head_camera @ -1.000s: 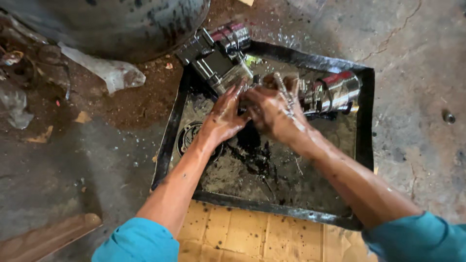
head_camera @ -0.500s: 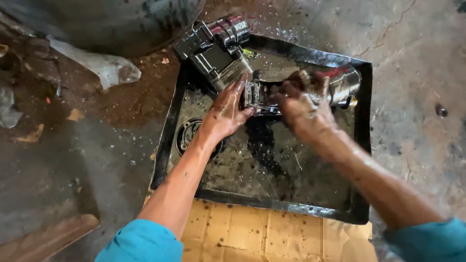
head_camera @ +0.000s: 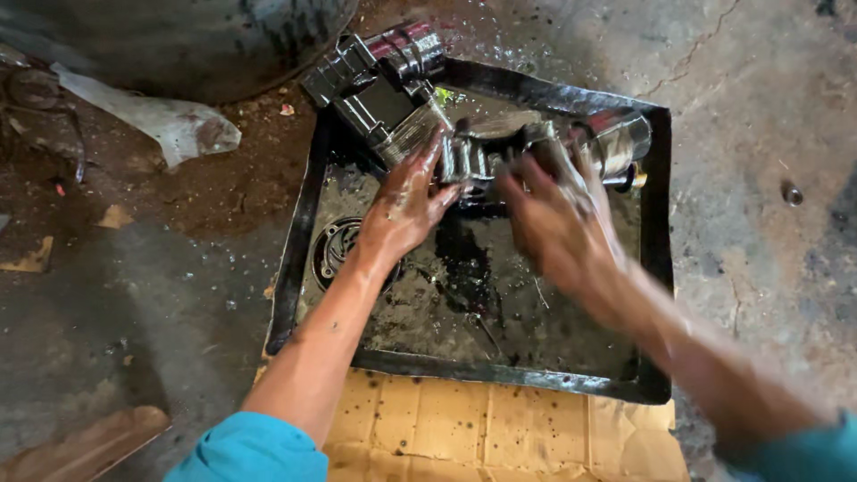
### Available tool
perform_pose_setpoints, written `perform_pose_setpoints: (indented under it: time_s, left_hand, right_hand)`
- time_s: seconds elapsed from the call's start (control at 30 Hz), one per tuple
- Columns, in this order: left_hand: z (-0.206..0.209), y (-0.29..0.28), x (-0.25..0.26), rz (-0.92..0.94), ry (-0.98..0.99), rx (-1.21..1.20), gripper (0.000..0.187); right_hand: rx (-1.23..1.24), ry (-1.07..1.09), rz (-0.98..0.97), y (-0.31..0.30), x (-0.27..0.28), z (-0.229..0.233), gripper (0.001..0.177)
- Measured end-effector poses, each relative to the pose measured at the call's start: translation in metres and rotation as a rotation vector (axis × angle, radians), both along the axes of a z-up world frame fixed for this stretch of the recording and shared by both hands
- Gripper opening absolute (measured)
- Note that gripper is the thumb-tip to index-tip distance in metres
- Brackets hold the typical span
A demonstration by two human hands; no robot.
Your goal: The person scrubs various disassembled engine components by hand in a black tray filled with soapy water. They handle a cylinder head, a crankcase cover, and other small metal parts, turning them over and rubbing surfaces to remove grime.
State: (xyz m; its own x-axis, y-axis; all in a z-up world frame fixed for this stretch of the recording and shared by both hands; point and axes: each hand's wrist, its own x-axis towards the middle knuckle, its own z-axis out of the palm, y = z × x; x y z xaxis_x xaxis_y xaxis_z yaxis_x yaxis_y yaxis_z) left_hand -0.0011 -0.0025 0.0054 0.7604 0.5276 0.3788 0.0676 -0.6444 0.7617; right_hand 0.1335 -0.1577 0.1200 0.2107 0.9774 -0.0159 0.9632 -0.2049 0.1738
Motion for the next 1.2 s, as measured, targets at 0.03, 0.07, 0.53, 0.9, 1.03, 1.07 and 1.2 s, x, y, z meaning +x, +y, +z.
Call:
perform_pose_setpoints:
  time_s: [0.03,0.07,0.53,0.9,1.03,1.07,1.2]
  left_hand:
    - [0.0,0.001,0.001,0.029,0.193,-0.16,0.076]
    - [-0.002,0.002,0.0,0.059,0.387,-0.322,0.069]
    - [-0.028,-0.008,0.006,0.171,0.071,0.197,0.035]
    - [-0.044,-0.004,-0.002,0.236,0.083,0.823,0.033]
    - [-0.042,-0.002,0.006,0.201,-0.034,0.564,0.025]
    - [-0.04,-0.004,0.005,0.203,-0.036,0.482,0.028]
    - [-0.031,-0.001,0.006,0.123,-0.096,0.575,0.024]
  right_hand:
    - [-0.088,0.231,-0.2,-0.014,-0.008,-0.007,0.037]
    - [-0.189,0.469,-0.455,-0.024,-0.018,-0.019,0.036]
    - [0.038,0.377,0.041,0.027,0.005,-0.187,0.063]
    - [-0.18,0.322,0.198,0.041,0.02,-0.237,0.048]
    - [0.06,0.338,0.243,0.056,0.02,-0.234,0.06]
    - [0.101,0.318,0.199,0.056,0.018,-0.23,0.058]
    - [-0.091,0.467,0.077,0.05,0.01,-0.212,0.05]
